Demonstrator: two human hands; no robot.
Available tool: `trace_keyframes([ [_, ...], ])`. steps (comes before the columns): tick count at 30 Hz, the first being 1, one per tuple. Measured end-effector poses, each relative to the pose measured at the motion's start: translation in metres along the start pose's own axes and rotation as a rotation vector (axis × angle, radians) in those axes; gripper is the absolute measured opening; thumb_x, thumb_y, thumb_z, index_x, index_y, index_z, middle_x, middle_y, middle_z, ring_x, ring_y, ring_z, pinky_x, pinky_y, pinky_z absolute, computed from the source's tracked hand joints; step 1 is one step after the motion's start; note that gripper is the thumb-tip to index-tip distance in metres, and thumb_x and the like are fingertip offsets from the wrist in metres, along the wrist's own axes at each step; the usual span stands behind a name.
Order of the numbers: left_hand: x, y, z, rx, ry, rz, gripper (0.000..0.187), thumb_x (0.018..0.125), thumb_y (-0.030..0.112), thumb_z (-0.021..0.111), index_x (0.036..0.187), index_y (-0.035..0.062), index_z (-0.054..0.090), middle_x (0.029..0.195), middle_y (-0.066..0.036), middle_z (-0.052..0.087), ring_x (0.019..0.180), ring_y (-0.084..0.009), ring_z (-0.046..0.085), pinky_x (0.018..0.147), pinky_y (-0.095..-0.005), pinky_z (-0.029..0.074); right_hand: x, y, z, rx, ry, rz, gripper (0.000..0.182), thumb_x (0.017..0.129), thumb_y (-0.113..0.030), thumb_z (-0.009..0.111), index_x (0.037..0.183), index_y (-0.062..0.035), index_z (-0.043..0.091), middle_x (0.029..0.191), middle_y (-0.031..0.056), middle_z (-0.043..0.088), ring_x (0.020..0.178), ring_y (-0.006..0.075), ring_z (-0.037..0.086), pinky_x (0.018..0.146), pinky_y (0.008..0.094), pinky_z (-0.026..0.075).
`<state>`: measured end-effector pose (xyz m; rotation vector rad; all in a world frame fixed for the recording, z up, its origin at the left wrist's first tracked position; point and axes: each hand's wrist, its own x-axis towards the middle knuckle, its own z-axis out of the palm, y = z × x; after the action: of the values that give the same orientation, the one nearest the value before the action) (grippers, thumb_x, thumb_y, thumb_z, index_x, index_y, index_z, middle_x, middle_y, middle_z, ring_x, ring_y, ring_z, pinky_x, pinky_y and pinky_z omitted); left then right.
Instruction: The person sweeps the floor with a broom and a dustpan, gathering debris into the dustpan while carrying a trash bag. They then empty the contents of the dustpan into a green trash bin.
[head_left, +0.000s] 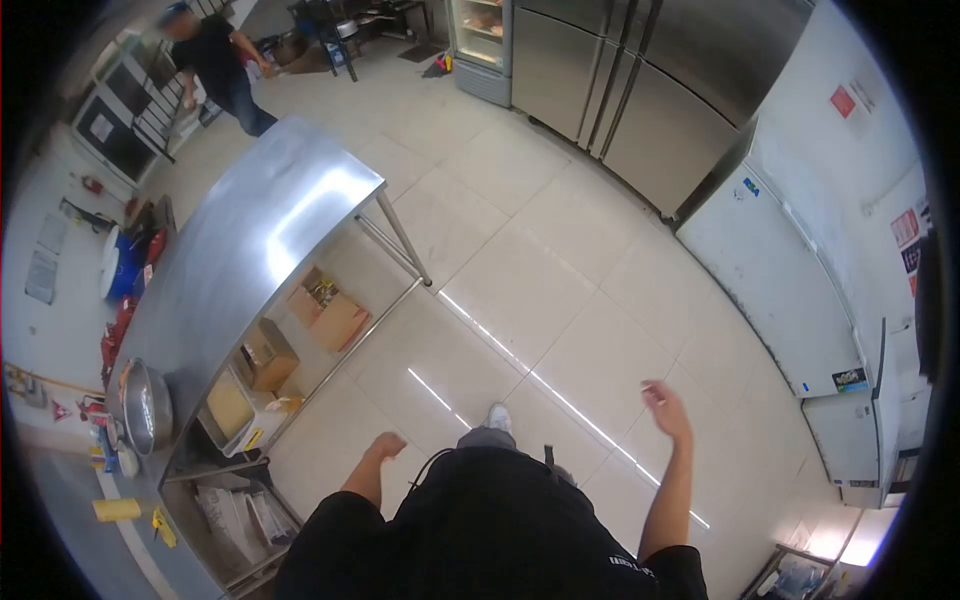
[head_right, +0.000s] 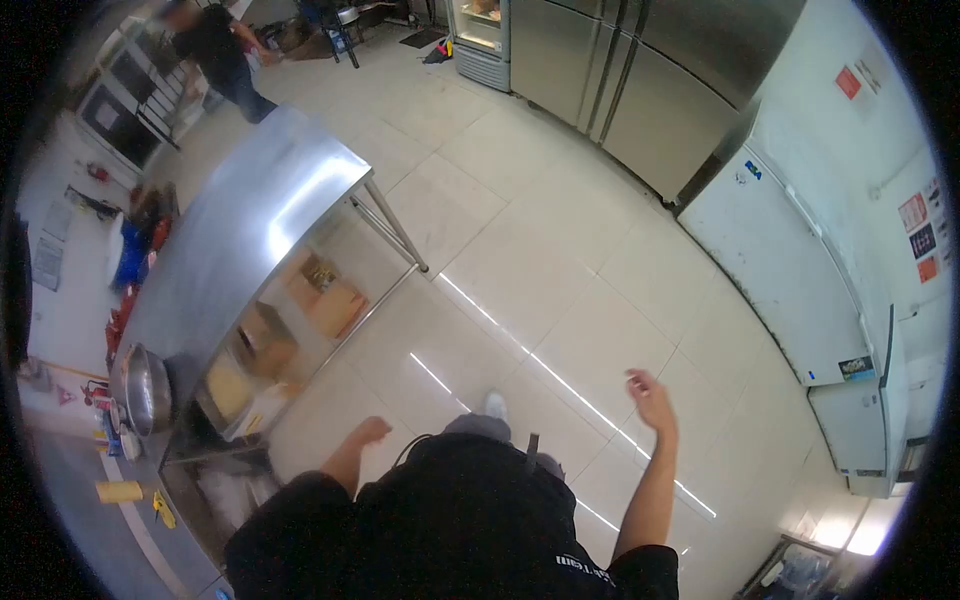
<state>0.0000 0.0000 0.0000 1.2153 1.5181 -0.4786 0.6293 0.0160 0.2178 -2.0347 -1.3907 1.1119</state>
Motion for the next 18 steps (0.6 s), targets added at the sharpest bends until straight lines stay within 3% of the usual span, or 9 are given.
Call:
trace_keyframes([
  [2, 0.001, 0.046, 0.012, -0.062, 0.149, 0.319, 0.029, 0.080, 0.033, 0.061, 0.091, 0.0067, 0.065, 0.087, -0.017, 0.064, 0.087, -0.0236, 0.062, 0.079, -0.0340, 0.049, -0.025, 0.034, 0.032, 0.071, -0.171, 0.073, 0.030, 0.085, -0.020, 0.054, 0.111, -0.0054, 0.057, 0.076, 0.0020, 0.058, 0.068, 0.0105, 0.053, 0.062, 0.0268, 0.045],
  [4, 0.023, 0.150, -0.101, -0.167, 0.257, 0.384, 0.029, 0.080, 0.033, 0.061, 0.094, 0.0074, 0.064, 0.085, -0.016, 0.063, 0.086, -0.0241, 0.061, 0.077, -0.0343, 0.049, 0.059, 0.098, 0.064, 0.152, -0.192, 0.129, 0.024, 0.086, -0.020, 0.053, 0.105, -0.0058, 0.059, 0.075, 0.0021, 0.058, 0.068, 0.0107, 0.054, 0.060, 0.0268, 0.044],
  [6, 0.032, 0.222, -0.144, -0.186, 0.241, 0.453, 0.030, 0.080, 0.033, 0.061, 0.097, 0.0076, 0.063, 0.085, -0.017, 0.063, 0.086, -0.0244, 0.061, 0.076, -0.0344, 0.048, 0.063, 0.204, 0.065, -0.230, -0.185, 0.290, 0.022, 0.087, -0.022, 0.053, 0.096, -0.0045, 0.060, 0.077, 0.0048, 0.060, 0.067, 0.0141, 0.058, 0.059, 0.0297, 0.047],
  [7, 0.036, 0.250, -0.157, -0.189, 0.244, 0.468, 0.030, 0.081, 0.032, 0.061, 0.097, 0.0073, 0.062, 0.086, -0.017, 0.063, 0.085, -0.0245, 0.061, 0.075, -0.0343, 0.048, 0.046, 0.229, 0.053, -0.120, -0.266, 0.497, 0.025, 0.087, -0.028, 0.051, 0.094, -0.0059, 0.061, 0.078, 0.0065, 0.061, 0.069, 0.0195, 0.059, 0.057, 0.0356, 0.049],
  [8, 0.049, 0.276, -0.175, -0.202, 0.261, 0.488, 0.030, 0.081, 0.032, 0.061, 0.098, 0.0070, 0.062, 0.086, -0.017, 0.063, 0.085, -0.0245, 0.062, 0.075, -0.0342, 0.049, 0.036, 0.278, 0.041, 0.167, -0.248, 0.819, 0.025, 0.082, -0.027, 0.053, 0.068, -0.0056, 0.056, 0.059, 0.0077, 0.056, 0.046, 0.0198, 0.052, 0.044, 0.0356, 0.044],
  [9, 0.070, 0.300, -0.193, -0.183, 0.271, 0.486, 0.031, 0.081, 0.032, 0.061, 0.099, 0.0072, 0.062, 0.087, -0.018, 0.063, 0.085, -0.0258, 0.062, 0.075, -0.0351, 0.049, 0.042, 0.294, 0.029, 0.240, -0.231, 0.994, 0.024, 0.082, -0.026, 0.053, 0.069, -0.0057, 0.056, 0.059, 0.0077, 0.055, 0.046, 0.0198, 0.053, 0.043, 0.0353, 0.044],
  [14, 0.146, 0.284, -0.199, -0.143, 0.565, 0.271, 0.031, 0.080, 0.033, 0.056, 0.093, 0.0058, 0.064, 0.089, -0.020, 0.063, 0.084, -0.0348, 0.061, 0.075, -0.0413, 0.049, 0.222, 0.257, 0.000, 0.055, -0.510, 0.892, 0.018, 0.083, -0.022, 0.052, 0.075, -0.0059, 0.056, 0.058, 0.0080, 0.054, 0.045, 0.0199, 0.053, 0.041, 0.0342, 0.044],
  [17, 0.195, 0.274, -0.185, 0.033, 0.390, 0.043, 0.031, 0.078, 0.033, 0.060, 0.092, 0.0055, 0.064, 0.087, -0.017, 0.065, 0.084, -0.0214, 0.063, 0.073, -0.0349, 0.049, 0.370, 0.248, -0.035, 0.031, -0.499, 0.893, 0.015, 0.083, -0.019, 0.051, 0.079, -0.0061, 0.055, 0.057, 0.0081, 0.053, 0.045, 0.0199, 0.053, 0.039, 0.0335, 0.044],
  [18, 0.183, 0.295, -0.190, -0.199, 0.478, 0.003, 0.033, 0.077, 0.035, 0.054, 0.081, 0.0034, 0.064, 0.084, -0.020, 0.064, 0.082, -0.0301, 0.062, 0.073, -0.0402, 0.048, 0.427, 0.255, -0.046, 0.047, -0.445, 0.900, 0.014, 0.084, -0.019, 0.051, 0.080, -0.0062, 0.055, 0.057, 0.0082, 0.053, 0.045, 0.0200, 0.053, 0.039, 0.0333, 0.044],
])
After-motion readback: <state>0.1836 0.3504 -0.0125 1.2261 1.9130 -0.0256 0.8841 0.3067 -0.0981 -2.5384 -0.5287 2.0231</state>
